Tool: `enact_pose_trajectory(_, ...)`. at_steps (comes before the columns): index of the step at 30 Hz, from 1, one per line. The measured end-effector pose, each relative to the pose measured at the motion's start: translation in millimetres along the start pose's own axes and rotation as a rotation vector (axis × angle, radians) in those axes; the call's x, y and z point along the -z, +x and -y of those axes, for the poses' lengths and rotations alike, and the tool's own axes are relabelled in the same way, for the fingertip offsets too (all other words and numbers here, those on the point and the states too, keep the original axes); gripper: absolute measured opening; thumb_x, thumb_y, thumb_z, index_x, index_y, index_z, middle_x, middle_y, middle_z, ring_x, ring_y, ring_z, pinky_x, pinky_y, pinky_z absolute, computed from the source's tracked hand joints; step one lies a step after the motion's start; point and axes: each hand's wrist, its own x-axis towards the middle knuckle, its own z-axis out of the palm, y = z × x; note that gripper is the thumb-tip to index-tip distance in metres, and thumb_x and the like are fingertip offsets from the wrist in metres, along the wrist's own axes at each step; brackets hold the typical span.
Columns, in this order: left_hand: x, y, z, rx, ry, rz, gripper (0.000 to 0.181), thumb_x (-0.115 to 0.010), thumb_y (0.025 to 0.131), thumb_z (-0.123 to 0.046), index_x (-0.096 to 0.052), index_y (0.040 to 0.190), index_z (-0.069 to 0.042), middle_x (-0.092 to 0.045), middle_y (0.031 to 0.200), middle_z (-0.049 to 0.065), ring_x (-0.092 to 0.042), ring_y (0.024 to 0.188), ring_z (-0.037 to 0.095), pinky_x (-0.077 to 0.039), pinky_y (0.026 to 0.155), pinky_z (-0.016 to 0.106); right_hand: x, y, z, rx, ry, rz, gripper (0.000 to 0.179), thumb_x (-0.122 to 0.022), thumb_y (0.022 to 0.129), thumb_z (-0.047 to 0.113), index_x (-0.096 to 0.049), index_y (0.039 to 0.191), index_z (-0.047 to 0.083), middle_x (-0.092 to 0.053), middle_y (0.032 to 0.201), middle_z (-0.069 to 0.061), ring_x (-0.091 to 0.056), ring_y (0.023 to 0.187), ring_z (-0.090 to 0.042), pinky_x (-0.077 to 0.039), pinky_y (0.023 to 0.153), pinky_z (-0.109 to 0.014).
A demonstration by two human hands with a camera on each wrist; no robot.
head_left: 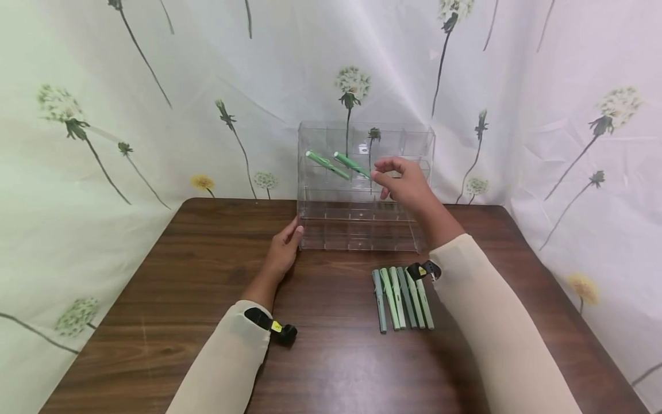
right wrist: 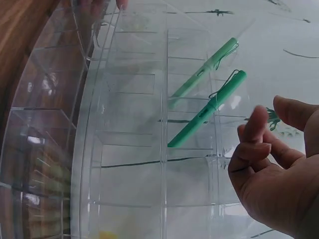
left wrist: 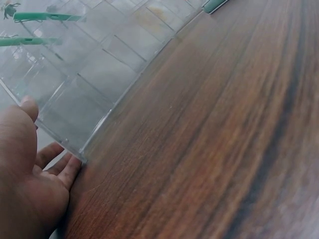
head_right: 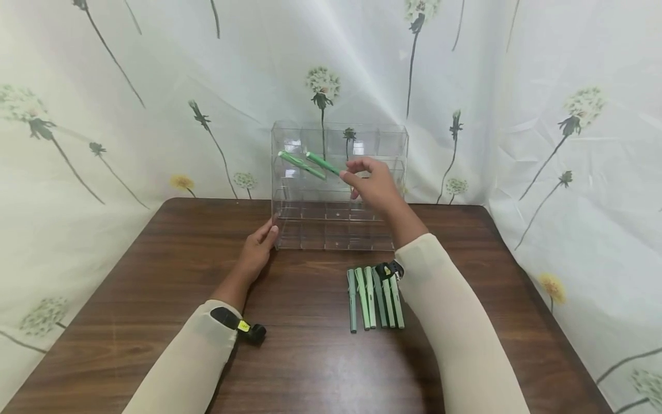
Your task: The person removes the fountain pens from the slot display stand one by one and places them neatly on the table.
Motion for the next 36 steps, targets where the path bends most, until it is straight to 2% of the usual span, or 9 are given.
enact_pose_trajectory(7,-0.9,-1.1,-1.3,0.014,-0.007,-0.004,0.059,-0.051,0.117,-0.039,-0.038,0.171,-0.020,-0.035,0.178,0.011,-0.031,0.168,0.032,-0.025,0.139,0.048,-8.8,19.9,2.1,-0.002,-0.001,-0.043,0.040,-0.072,0.108,0.026,-0.066,0.145,0.013,-0.065,0.135,-0.006,-0.065,0.068,-0.014,-0.054,0.064,-0.024)
enact_pose_trajectory(13,-2.1,-0.6,-1.1,0.017,0.002,-0.016,0.058,-0.051,0.117,-0.038,-0.038,0.171,-0.019,-0.036,0.177,0.011,-0.031,0.167,0.032,-0.025,0.139,0.048,-21.3,33.0,0.0,0.025,-0.022,-0.021,0.045,-0.072,0.108,0.023,-0.063,0.150,0.012,-0.061,0.150,-0.016,-0.062,0.065,-0.016,-0.055,0.063,-0.028)
enact_pose_trajectory(17,-0.9,-0.5,-0.7,0.018,0.021,-0.010,0.059,-0.051,0.117,-0.040,-0.038,0.171,-0.019,-0.035,0.178,0.011,-0.030,0.168,0.033,-0.025,0.139,0.050,-30.2,38.9,0.2,0.020,-0.026,-0.016,0.048,-0.072,0.108,0.023,-0.060,0.154,0.012,-0.060,0.153,-0.016,-0.062,0.065,-0.020,-0.054,0.063,-0.030)
enact_pose_trajectory(23,-2.3,-0.5,-0.1,-0.009,0.011,-0.018,0.059,-0.051,0.117,-0.038,-0.038,0.171,-0.016,-0.037,0.177,0.012,-0.033,0.166,0.033,-0.026,0.138,0.049,-44.2,46.6,-0.8,0.020,-0.062,-0.030,0.043,-0.071,0.108,0.021,-0.064,0.150,0.012,-0.064,0.147,-0.014,-0.061,0.061,-0.020,-0.054,0.062,-0.034)
enact_pose_trajectory(31,-0.3,0.0,0.5,0.001,0.028,-0.009,0.059,-0.051,0.117,-0.039,-0.038,0.171,-0.018,-0.035,0.178,0.011,-0.032,0.167,0.032,-0.025,0.139,0.048,-58.7,53.5,-3.4,0.042,-0.105,-0.096,0.029,-0.070,0.109,0.018,-0.072,0.136,0.011,-0.067,0.136,-0.013,-0.057,0.053,-0.015,-0.049,0.052,-0.026)
enact_pose_trajectory(36,-0.3,-1.3,-1.3,-0.003,0.011,-0.016,0.058,-0.051,0.118,-0.037,-0.039,0.171,-0.018,-0.036,0.177,0.011,-0.032,0.167,0.032,-0.024,0.139,0.048,-63.2,56.7,-4.4,0.088,-0.175,-0.124,0.025,-0.067,0.110,0.018,-0.071,0.133,0.007,-0.068,0.131,-0.015,-0.059,0.065,-0.013,-0.056,0.056,-0.025)
